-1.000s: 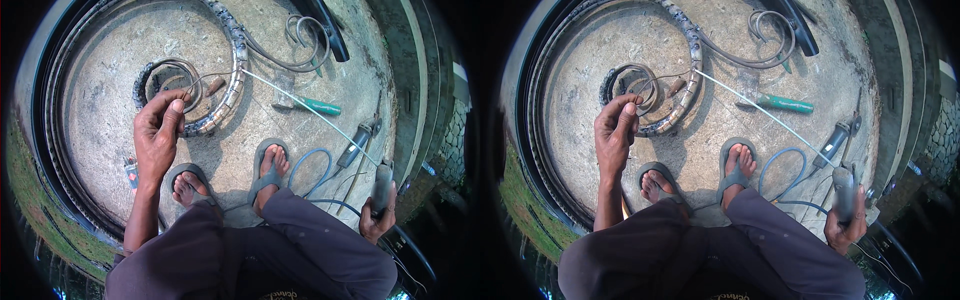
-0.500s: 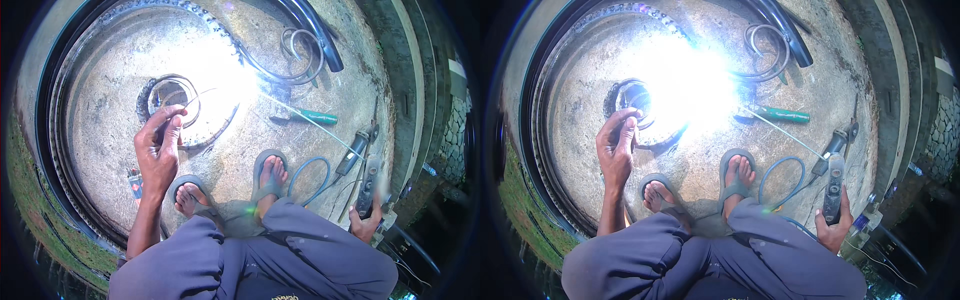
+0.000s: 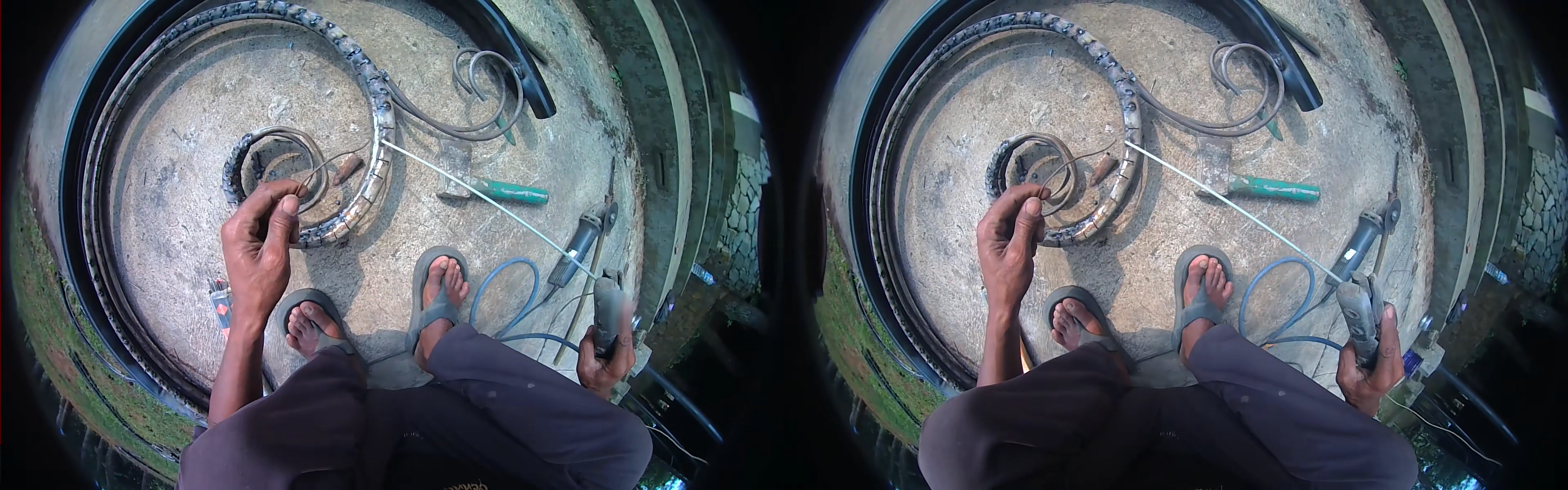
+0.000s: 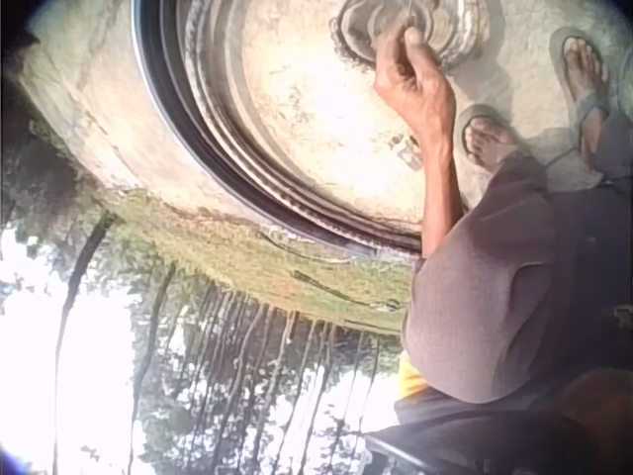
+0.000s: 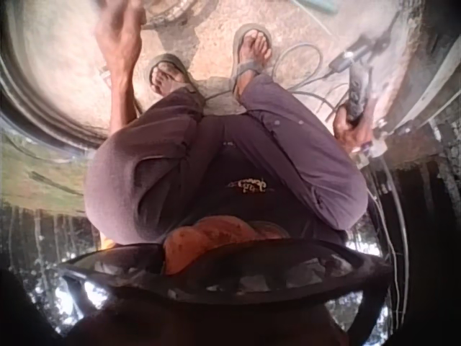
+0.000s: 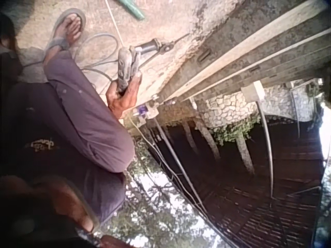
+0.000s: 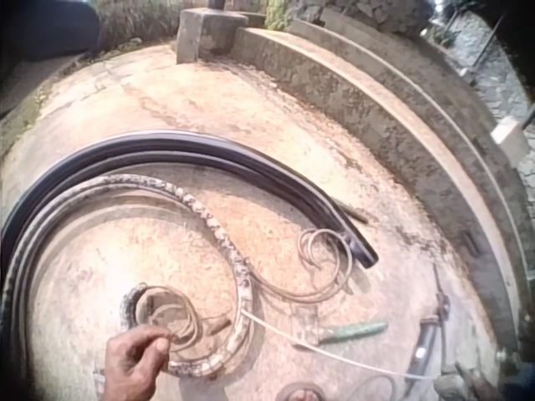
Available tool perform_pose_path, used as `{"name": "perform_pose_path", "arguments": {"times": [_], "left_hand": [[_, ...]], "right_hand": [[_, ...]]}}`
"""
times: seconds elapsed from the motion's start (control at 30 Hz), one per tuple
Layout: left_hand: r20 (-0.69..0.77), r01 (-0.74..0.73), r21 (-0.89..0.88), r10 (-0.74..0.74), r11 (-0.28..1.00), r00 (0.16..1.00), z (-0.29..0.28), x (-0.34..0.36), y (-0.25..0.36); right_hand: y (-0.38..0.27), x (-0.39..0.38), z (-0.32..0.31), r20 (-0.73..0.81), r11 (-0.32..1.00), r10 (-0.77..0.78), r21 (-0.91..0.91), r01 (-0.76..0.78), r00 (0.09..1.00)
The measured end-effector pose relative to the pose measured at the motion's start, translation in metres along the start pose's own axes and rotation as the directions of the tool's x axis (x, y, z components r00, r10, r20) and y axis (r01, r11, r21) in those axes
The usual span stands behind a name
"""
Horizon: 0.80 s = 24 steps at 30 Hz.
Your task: The person welds joints on a curved metal frame using a welding electrode clamp and wire, installs a new welding rod into the clamp, and welds additional joints along the metal frame.
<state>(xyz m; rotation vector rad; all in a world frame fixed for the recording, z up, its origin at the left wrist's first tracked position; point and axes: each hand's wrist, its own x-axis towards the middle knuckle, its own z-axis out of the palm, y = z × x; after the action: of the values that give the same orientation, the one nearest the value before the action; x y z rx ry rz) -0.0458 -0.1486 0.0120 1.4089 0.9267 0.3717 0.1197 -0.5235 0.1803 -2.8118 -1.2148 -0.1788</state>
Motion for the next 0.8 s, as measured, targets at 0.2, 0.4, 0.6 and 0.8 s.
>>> {"name": "perform_pose_path", "arguments": {"times": [0.2,0.4,0.6,0.8], "left_hand": [[0.036,0.016,0.000,-0.016,1.000,0.999,0.001,0.000,0.000],[-0.003,-0.001,-0.010,0.000,1.000,1.000,0.006,0.000,0.000],[0.030,0.021,-0.031,-0.020,0.999,0.999,0.000,0.001,-0.004],[0.028,0.048,-0.027,-0.048,0.998,0.998,-0.001,0.003,-0.006]], "right_hand": [[0.004,-0.005,-0.004,0.055,1.000,0.005,0.006,-0.006,0.998],[0.004,-0.010,-0.007,0.015,0.999,0.016,-0.029,-0.016,1.000],[0.005,-0.007,-0.009,0.036,0.999,-0.021,-0.041,0.023,0.999],[-0.004,-0.004,-0.007,0.077,0.995,0.095,-0.016,-0.094,0.992]]}}
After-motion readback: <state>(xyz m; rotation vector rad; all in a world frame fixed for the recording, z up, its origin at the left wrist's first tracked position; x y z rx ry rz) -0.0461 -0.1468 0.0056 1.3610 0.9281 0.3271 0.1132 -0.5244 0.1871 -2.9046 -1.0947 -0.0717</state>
